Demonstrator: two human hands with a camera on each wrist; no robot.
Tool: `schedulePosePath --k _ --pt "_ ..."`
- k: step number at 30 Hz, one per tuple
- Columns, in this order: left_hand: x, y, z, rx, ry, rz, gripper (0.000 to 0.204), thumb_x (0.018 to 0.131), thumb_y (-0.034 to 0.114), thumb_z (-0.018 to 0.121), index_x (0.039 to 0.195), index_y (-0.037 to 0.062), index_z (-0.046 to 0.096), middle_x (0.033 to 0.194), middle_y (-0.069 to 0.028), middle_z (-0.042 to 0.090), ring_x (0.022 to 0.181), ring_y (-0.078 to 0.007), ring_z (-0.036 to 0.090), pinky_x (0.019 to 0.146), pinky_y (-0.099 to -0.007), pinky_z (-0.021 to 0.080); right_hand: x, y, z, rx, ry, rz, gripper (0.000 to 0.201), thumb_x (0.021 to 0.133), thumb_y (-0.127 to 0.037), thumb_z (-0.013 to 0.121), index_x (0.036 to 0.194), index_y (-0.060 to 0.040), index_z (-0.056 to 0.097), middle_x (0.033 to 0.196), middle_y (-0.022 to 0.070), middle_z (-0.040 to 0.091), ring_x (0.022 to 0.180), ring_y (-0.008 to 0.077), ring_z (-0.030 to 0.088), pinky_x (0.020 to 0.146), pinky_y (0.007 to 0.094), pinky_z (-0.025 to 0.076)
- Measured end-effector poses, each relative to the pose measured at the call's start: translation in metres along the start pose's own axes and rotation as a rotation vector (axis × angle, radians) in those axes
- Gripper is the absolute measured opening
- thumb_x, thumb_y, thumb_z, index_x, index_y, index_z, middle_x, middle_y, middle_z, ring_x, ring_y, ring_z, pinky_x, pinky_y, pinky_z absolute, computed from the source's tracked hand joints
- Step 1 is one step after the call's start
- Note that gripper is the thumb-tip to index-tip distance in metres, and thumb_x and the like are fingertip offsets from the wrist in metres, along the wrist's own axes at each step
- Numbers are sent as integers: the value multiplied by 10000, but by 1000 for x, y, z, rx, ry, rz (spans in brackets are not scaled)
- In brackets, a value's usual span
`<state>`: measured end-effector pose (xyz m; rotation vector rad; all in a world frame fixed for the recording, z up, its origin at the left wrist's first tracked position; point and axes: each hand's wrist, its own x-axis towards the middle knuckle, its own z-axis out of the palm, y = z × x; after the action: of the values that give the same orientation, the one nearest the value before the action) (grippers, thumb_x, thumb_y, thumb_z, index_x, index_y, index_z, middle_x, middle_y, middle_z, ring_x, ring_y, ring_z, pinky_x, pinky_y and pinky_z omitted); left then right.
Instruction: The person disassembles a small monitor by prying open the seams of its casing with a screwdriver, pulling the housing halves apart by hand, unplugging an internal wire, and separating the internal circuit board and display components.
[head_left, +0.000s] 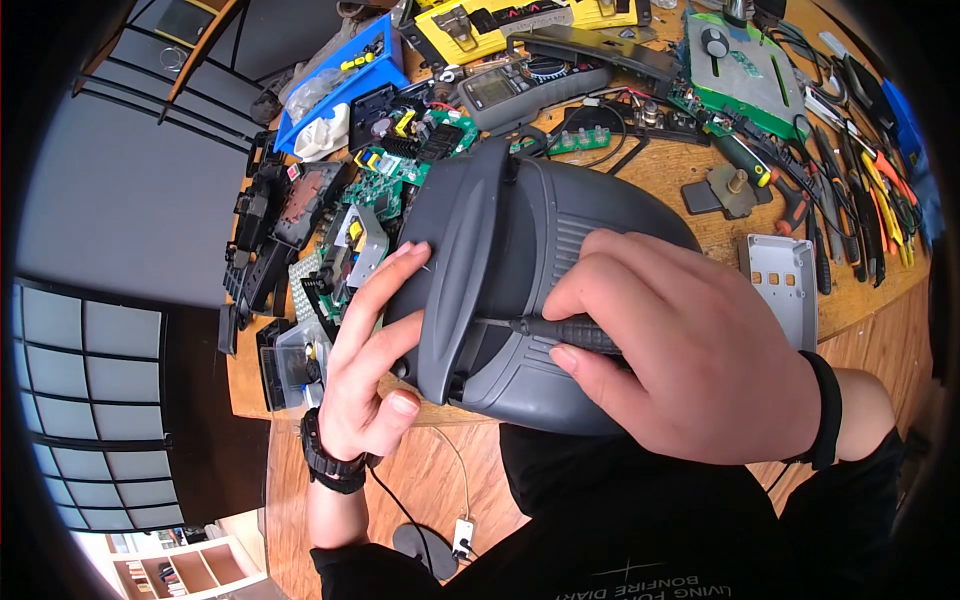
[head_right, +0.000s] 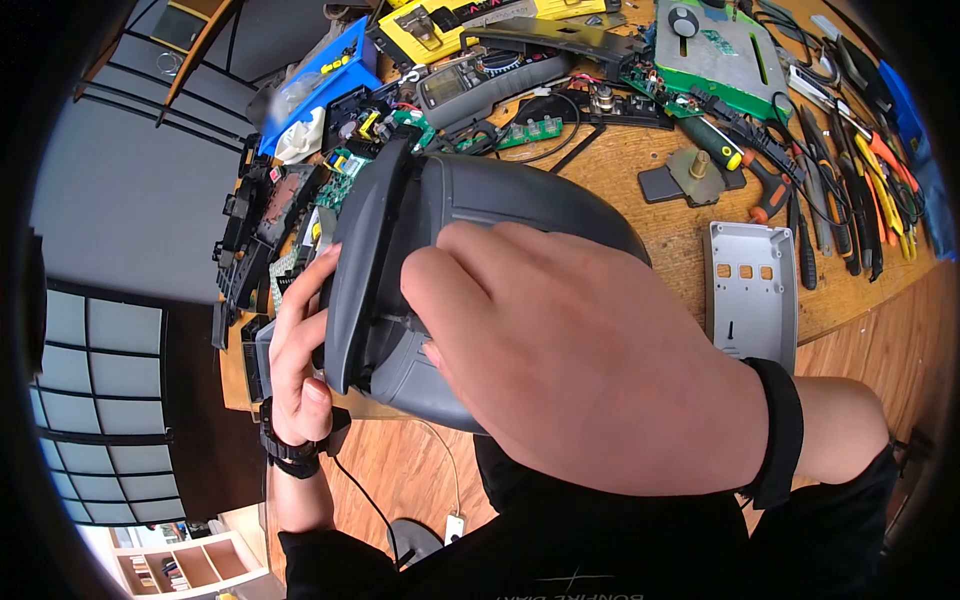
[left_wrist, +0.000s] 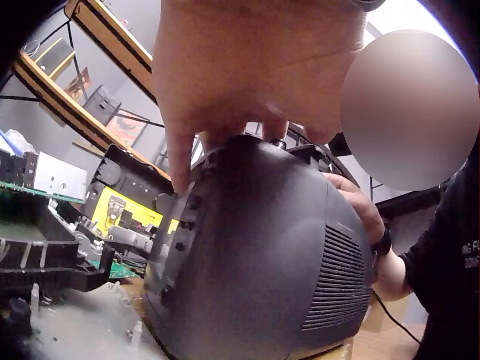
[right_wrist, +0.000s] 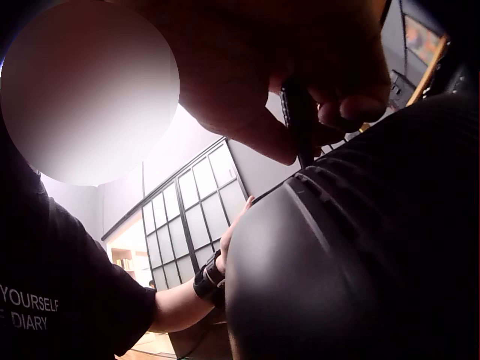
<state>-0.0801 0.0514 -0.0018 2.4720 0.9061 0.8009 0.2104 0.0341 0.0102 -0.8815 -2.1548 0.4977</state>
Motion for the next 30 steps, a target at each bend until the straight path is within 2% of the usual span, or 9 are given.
schedulePosePath --k 4,6,9,13,15,22,25,28,30 --pt "-2 -2 -5 -32 -15 -42 714 940 646 454 1135 -7 668 1446 -351 389 1339 -494 418 1098 -546 324 0 -1 -3 4 -1 9 228 781 -59 703 960 -13 569 870 139 571 777 343 594 659 385 480" --pt "-2 -9 -13 86 -134 45 858 871 783 410 1063 -2 696 1452 -353 368 1286 -485 482 1045 -538 390 -1 -1 -5 34 -22 23 224 792 -76 703 963 -13 571 880 140 577 786 345 596 666 384 480" --pt "2 -10 -18 146 -175 91 896 828 825 429 1000 -4 725 1468 -350 347 1306 -483 463 1054 -530 384 -3 -1 -5 42 -8 22 213 801 -86 697 963 -19 576 885 140 580 788 345 596 676 386 479" --pt "-2 -11 -11 95 -139 76 901 818 833 435 1012 0 720 1474 -347 340 1329 -482 436 1055 -526 386 -2 0 -4 49 19 32 200 807 -90 692 962 -27 583 890 139 580 788 345 594 686 392 478" --pt "-4 -8 -6 -34 -89 -4 829 860 778 437 1108 42 730 1483 -345 341 1376 -485 356 1123 -539 263 -3 1 -4 74 33 38 193 812 -92 689 961 -25 588 877 137 581 791 343 595 689 386 478" --pt "-8 -6 -1 -92 -71 -56 864 860 786 419 1154 26 705 1486 -346 338 1376 -475 360 1128 -531 252 -4 5 -4 110 79 82 150 828 -77 669 938 -8 594 828 134 591 777 316 604 686 358 476" --pt "-6 -5 3 -91 1 -52 874 875 774 401 1171 3 686 1486 -342 344 1379 -464 363 1133 -525 246 -4 6 -6 122 68 87 133 831 -67 661 928 -4 594 825 131 599 767 307 607 684 355 477" --pt "-6 -3 3 -92 35 -90 816 918 708 390 1159 -15 681 1486 -338 348 1380 -454 367 1134 -520 247 -5 7 -6 134 68 82 133 835 -65 661 923 4 590 821 130 602 745 297 607 672 347 470" --pt "-3 0 0 -89 7 -79 691 953 581 389 1133 -15 689 1492 -323 355 1379 -446 374 1134 -520 256 -5 7 -6 186 95 116 131 841 -69 660 919 9 590 814 130 603 724 284 605 660 337 461"
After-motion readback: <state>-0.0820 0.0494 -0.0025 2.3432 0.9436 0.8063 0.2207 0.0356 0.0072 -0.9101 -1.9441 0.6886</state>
